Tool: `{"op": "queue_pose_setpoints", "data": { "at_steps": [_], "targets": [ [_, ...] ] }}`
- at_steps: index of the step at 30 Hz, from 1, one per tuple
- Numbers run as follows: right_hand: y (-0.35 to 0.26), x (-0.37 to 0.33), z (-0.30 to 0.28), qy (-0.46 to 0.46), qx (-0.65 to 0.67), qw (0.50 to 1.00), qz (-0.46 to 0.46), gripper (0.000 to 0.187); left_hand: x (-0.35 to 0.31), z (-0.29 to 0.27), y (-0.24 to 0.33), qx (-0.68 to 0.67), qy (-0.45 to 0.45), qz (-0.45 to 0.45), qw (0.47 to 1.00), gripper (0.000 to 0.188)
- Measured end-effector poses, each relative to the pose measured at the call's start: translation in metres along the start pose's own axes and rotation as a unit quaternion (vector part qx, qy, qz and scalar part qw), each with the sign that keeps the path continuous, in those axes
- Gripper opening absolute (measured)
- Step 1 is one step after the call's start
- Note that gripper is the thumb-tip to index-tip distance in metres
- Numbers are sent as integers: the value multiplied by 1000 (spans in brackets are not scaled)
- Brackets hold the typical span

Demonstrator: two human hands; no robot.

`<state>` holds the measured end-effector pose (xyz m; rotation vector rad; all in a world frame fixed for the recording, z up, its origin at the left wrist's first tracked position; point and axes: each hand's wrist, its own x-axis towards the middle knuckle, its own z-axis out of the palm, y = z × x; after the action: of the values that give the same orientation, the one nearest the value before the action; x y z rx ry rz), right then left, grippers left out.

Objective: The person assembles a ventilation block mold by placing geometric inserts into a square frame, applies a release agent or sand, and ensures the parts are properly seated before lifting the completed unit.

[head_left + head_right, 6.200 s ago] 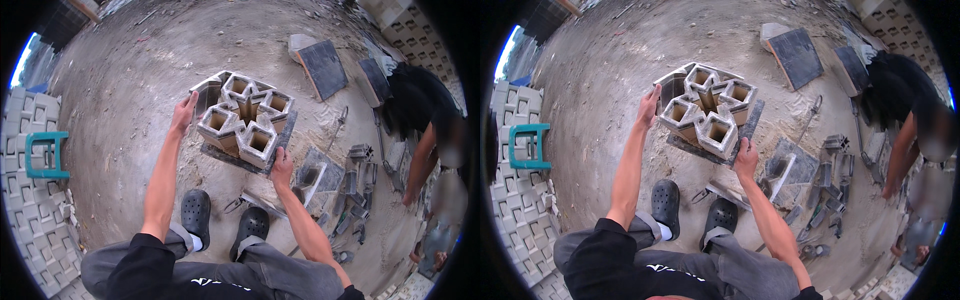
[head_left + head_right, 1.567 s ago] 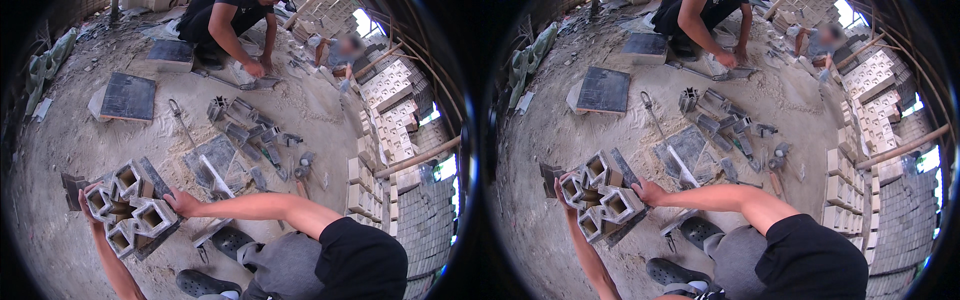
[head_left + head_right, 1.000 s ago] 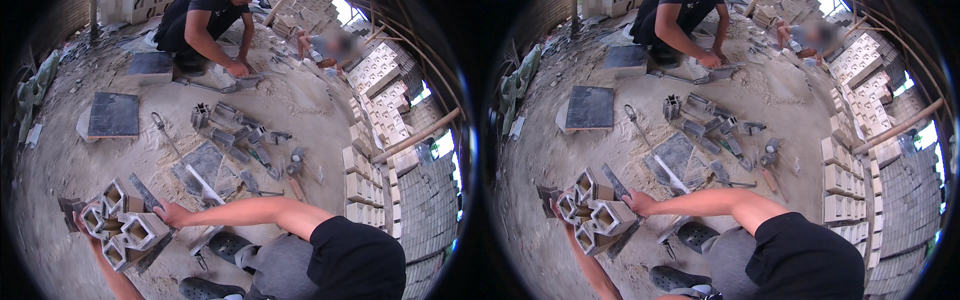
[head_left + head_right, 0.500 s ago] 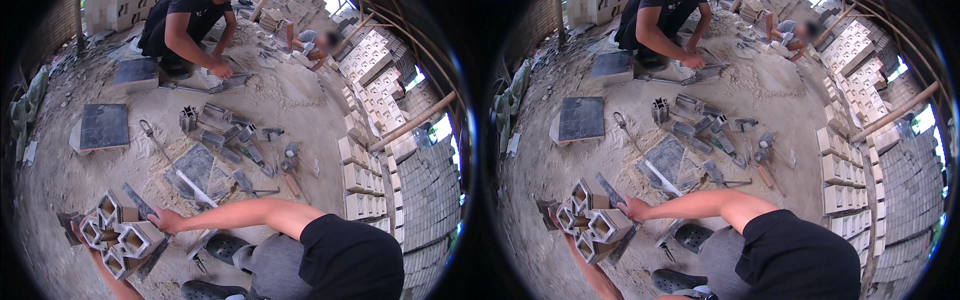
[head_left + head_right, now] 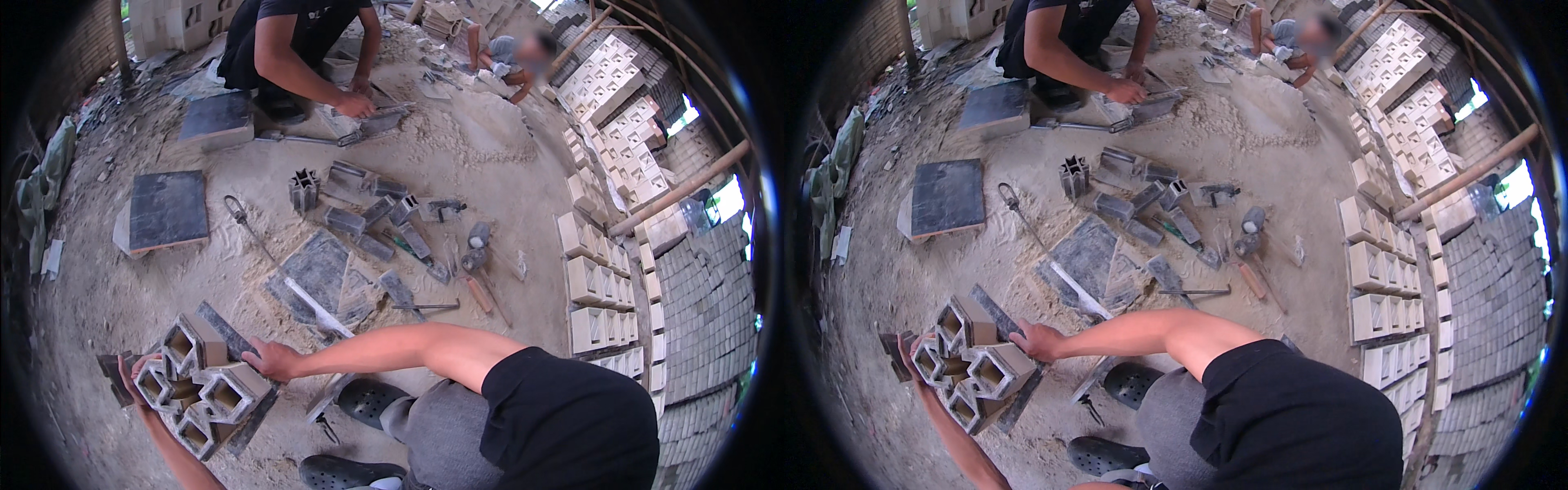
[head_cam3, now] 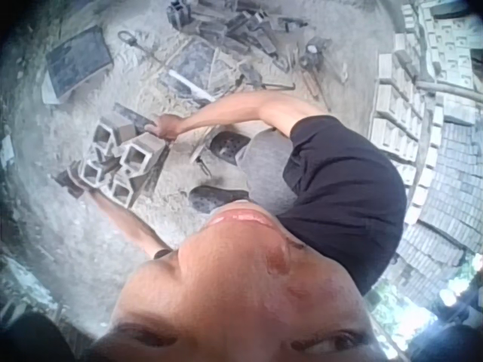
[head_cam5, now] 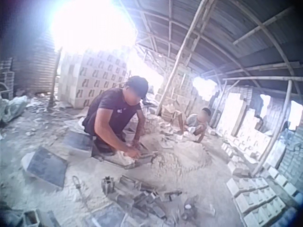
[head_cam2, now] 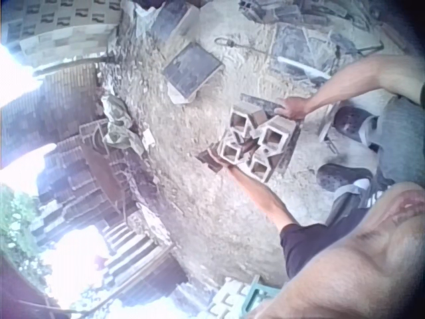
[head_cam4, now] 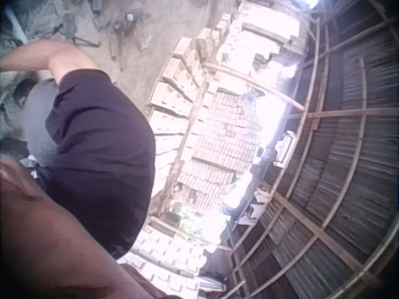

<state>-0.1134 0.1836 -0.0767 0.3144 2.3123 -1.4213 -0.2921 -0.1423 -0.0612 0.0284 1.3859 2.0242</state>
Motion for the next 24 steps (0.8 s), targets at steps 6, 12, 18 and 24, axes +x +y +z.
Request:
{"op": "queue_pose_setpoints", "data": {
  "at_steps": [6, 12, 18, 24],
  "targets": [
    [-3, -1, -1, -7, 4, 1000, 6, 53, 2, -15, -3, -5, 58, -1, 998, 84],
    [-1, -3, -4, -10, 4, 1000, 1, 52, -18, -1, 25, 132, 62, 97, 985, 68],
    [-6, -2, -6, -16, 17, 1000, -2, 52, -53, 77, 48, 544, 217, 181, 790, 34],
    [5, 0, 0, 14, 32, 999, -18, 49, -79, 202, 11, 749, 236, 195, 588, 44]
  ]
}}
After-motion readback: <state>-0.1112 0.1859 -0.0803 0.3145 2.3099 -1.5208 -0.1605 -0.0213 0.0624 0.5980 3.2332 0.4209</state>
